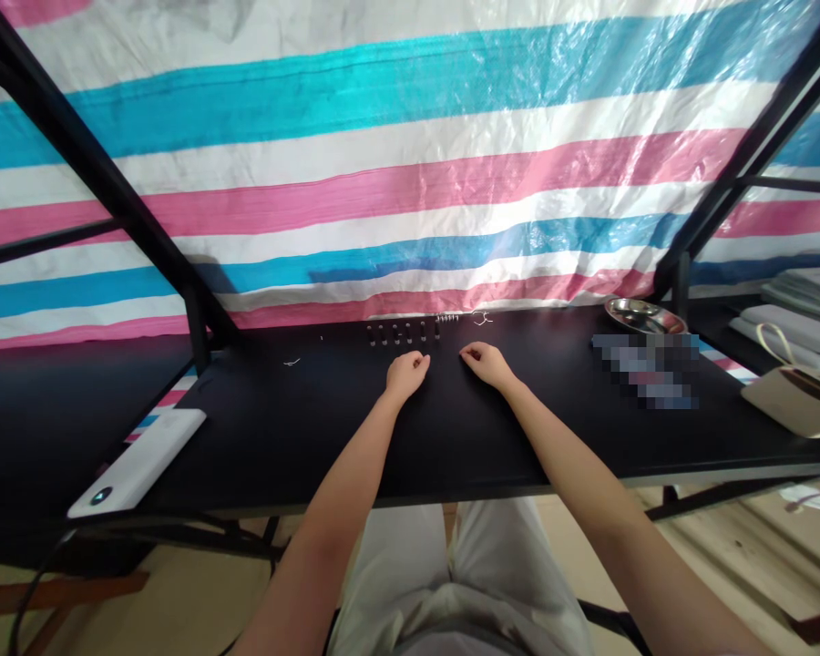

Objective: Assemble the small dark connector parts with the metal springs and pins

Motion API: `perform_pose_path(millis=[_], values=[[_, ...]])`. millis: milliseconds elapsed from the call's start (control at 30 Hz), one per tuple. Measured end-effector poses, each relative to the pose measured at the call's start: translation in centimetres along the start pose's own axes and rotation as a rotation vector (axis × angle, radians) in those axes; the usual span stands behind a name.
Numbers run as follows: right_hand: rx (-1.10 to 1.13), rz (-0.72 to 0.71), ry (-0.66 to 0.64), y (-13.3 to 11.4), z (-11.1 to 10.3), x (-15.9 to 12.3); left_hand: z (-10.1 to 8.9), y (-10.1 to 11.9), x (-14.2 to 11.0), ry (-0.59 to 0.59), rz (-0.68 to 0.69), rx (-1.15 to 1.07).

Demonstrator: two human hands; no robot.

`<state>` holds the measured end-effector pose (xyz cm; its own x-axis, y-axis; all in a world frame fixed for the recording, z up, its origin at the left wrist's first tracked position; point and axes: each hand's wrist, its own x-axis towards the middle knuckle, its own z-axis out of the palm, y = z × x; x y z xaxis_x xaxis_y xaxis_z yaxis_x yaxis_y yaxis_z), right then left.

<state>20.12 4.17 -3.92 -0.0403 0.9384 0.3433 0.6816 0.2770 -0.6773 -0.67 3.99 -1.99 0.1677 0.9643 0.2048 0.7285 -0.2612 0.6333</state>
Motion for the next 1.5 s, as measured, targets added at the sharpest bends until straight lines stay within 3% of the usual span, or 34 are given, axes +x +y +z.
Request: perform_pose_path(millis=[1033,1267,1500], values=[[-0.091,-0.045,0.006,0.1,0.4,0.2,-0.1,0.1,0.0,-0.010,0.005,0.021],[-0.211,-0.041,0.011,-0.3,1.7,1.9,0.0,0.1,0.0,-0.007,0.009,0.017],[-0.299,0.038,0.006,-2.3,3.3,4.3,0.0,0.1,-0.1,-0.005,0.016,0.022]])
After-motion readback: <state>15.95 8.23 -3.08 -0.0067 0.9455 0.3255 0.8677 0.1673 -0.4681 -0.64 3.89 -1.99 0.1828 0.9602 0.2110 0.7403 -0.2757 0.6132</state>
